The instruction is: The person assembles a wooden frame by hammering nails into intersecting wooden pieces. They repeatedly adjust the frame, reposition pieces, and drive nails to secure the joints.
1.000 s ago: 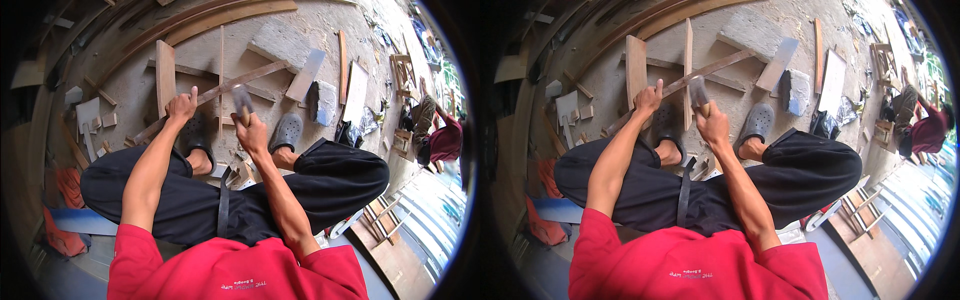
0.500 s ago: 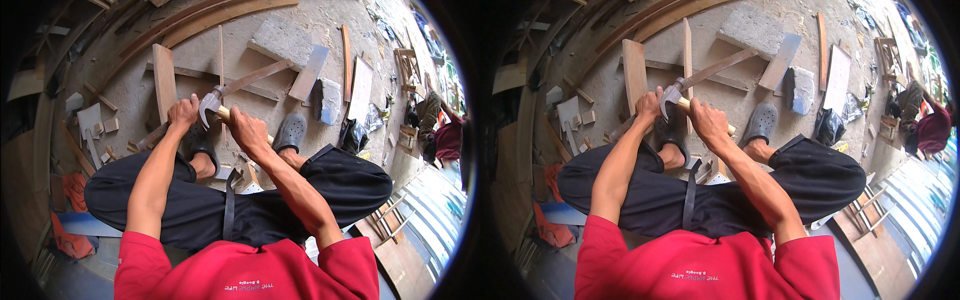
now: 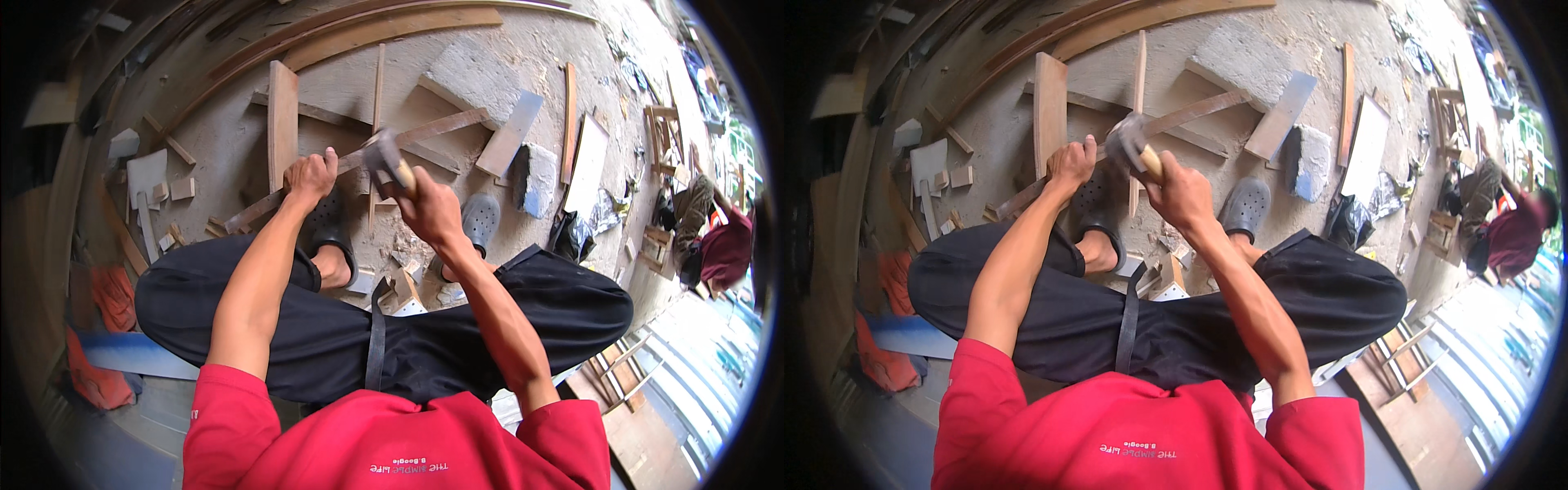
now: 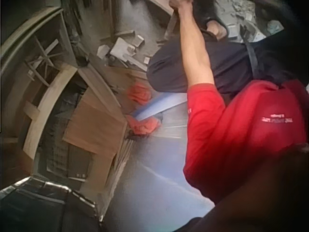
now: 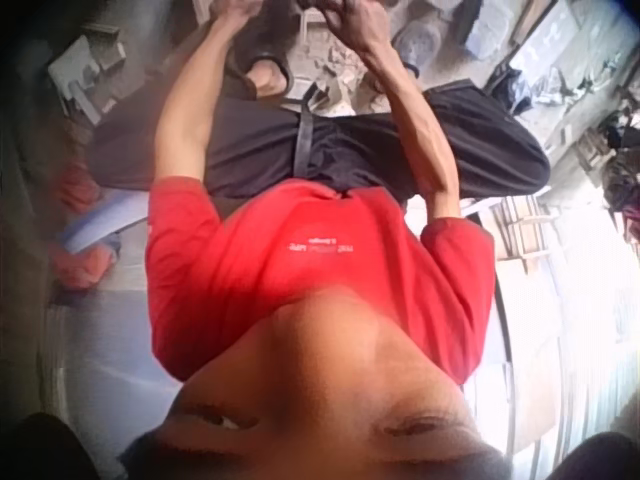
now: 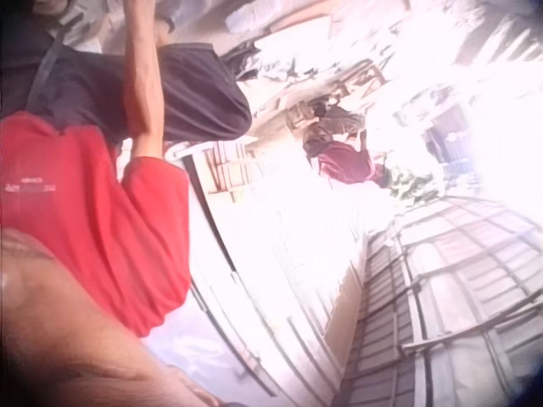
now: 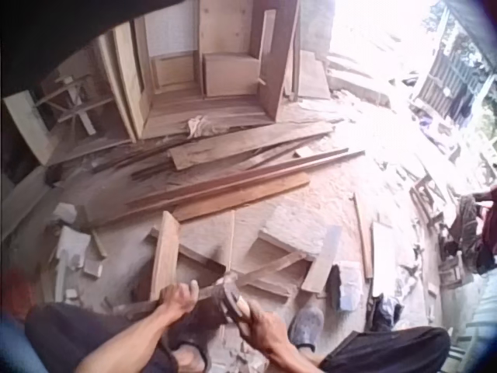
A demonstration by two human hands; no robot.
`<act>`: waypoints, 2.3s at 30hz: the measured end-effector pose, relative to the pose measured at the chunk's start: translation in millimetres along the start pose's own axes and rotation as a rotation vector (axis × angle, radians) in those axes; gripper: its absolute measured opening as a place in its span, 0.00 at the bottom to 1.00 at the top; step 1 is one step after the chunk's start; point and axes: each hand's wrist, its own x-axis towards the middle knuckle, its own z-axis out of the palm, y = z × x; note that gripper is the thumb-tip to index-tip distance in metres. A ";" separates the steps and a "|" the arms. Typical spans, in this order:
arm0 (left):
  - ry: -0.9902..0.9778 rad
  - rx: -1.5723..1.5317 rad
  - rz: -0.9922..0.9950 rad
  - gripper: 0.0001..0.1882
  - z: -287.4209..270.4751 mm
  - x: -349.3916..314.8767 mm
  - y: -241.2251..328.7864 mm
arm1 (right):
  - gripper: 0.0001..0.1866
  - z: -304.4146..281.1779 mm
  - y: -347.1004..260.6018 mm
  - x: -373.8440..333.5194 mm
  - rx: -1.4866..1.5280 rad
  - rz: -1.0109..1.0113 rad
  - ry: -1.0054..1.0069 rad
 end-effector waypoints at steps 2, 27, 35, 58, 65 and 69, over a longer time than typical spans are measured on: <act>-0.004 -0.008 -0.005 0.37 -0.8 -0.5 0.7 | 0.11 -13.3 -21.0 2.1 0.309 0.053 0.133; 0.009 -0.160 -0.017 0.30 8.6 5.5 -5.3 | 0.11 48.3 -20.3 -8.1 0.095 0.297 0.071; 0.115 -0.150 0.025 0.31 18.3 4.7 -12.6 | 0.12 16.3 -46.4 -7.7 0.246 0.234 0.269; 0.091 -0.084 -0.027 0.33 20.8 4.4 -14.4 | 0.11 36.8 -35.3 14.7 0.228 0.354 0.122; 0.063 -0.063 -0.004 0.34 12.4 7.1 -6.5 | 0.12 47.3 -13.2 18.3 0.106 0.369 -0.013; -0.063 -0.084 -0.091 0.32 -2.2 7.5 -2.0 | 0.12 34.0 -25.7 23.2 0.249 0.384 0.056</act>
